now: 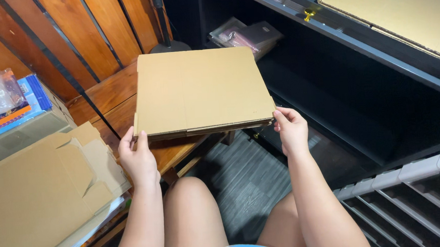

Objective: The person repeatedly picks up flat cardboard sheets from a wooden bench and places them onto a black shelf. The hands lift each sheet and align it on the shelf, building a growing stack over time.

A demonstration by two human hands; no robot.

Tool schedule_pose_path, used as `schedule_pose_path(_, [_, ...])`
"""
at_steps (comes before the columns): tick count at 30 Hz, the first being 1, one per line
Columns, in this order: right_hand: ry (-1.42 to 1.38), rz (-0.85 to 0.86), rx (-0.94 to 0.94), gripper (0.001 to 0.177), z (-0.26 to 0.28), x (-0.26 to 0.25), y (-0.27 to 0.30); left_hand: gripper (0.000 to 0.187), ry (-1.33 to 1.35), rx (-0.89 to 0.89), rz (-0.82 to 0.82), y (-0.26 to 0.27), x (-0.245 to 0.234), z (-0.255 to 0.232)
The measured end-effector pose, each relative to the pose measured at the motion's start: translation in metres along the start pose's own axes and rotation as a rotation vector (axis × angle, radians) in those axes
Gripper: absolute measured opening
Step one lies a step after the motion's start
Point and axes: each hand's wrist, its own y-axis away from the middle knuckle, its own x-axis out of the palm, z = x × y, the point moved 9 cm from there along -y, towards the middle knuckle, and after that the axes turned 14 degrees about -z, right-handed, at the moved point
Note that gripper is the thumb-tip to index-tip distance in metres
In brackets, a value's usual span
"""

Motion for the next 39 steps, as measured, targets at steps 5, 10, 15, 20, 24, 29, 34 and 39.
schedule_pose_path(5, [-0.113, 0.016, 0.115, 0.018, 0.006, -0.012, 0.007, 0.027, 0.199, -0.094, -0.057, 0.018, -0.012, -0.009])
schedule_pose_path(10, [-0.240, 0.065, 0.245, 0.023, -0.001, -0.021, 0.010, 0.024, 0.404, -0.179, -0.026, 0.020, -0.015, 0.003])
schedule_pose_path(15, [-0.242, 0.140, 0.253, 0.037, -0.003, -0.017, 0.019, 0.040, 0.347, -0.198, 0.048, 0.021, -0.011, 0.020])
schedule_pose_path(20, [-0.278, 0.148, 0.270, 0.035, 0.015, -0.011, 0.038, 0.038, 0.380, -0.188, 0.021, 0.031, -0.018, -0.002])
schedule_pose_path(24, [-0.310, 0.150, 0.260, 0.034, 0.041, -0.016, 0.051, 0.035, 0.503, -0.195, -0.007, 0.033, -0.026, -0.024])
schedule_pose_path(29, [-0.361, 0.150, 0.204, 0.034, 0.074, -0.025, 0.058, 0.032, 0.572, -0.186, -0.005, 0.033, -0.033, -0.047])
schedule_pose_path(34, [-0.452, 0.187, 0.085, 0.034, 0.128, -0.039, 0.075, 0.028, 0.666, -0.178, -0.004, 0.034, -0.035, -0.095])
schedule_pose_path(39, [-0.481, 0.143, -0.058, 0.037, 0.190, -0.079, 0.074, 0.029, 0.820, -0.021, 0.162, 0.053, -0.023, -0.165])
